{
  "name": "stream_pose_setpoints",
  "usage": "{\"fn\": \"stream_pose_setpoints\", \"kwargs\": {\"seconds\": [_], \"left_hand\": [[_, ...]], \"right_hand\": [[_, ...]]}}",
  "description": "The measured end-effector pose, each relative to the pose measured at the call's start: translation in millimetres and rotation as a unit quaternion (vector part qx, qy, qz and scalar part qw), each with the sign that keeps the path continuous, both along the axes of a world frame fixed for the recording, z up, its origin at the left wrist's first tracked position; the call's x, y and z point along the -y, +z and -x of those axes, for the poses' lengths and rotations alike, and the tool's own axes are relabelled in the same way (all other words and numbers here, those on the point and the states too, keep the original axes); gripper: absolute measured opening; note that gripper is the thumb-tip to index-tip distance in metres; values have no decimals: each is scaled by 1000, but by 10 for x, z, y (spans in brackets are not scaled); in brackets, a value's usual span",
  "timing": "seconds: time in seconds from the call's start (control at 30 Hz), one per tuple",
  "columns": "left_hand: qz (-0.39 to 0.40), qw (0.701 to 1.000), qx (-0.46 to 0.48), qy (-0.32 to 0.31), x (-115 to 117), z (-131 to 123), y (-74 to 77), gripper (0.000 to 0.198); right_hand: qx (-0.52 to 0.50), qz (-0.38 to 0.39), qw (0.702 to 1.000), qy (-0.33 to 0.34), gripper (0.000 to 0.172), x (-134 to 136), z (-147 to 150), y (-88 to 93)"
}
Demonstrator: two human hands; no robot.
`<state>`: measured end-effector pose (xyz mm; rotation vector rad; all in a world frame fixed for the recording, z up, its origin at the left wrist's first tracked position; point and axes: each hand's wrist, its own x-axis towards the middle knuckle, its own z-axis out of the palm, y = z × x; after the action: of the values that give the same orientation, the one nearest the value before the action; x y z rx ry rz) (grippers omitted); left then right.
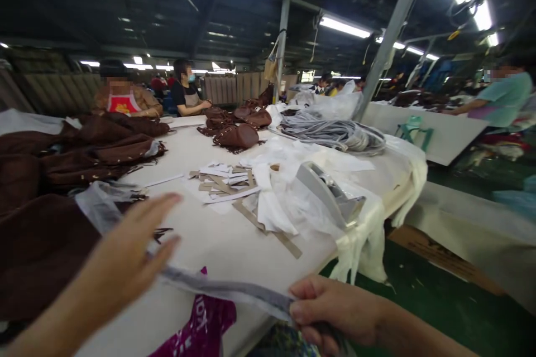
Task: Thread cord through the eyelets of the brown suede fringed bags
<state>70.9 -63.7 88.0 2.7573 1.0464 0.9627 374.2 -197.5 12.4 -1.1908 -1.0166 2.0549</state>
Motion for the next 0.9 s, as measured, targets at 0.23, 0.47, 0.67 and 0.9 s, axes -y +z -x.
{"fn": "stream_pose_setpoints", "kwargs": {"seconds": [0.23,0.47,0.67,0.9], "left_hand": [[10,954,-263,-143,457,-909,-725,22],[-81,960,-265,-40,-301,-173,-717,37],[-19,967,-250,46,-502,-21,-652,46],[-34,992,-114,-52,-129,-255,-274,72]], "right_hand": [[-65,-2,998,27,33,-244,332,25],[-52,3,998,45,36,-188,-80,-211],[-76,-116,990,21,31,-353,25,-31],[124,-484,862,82,15,-706,370,649]]}}
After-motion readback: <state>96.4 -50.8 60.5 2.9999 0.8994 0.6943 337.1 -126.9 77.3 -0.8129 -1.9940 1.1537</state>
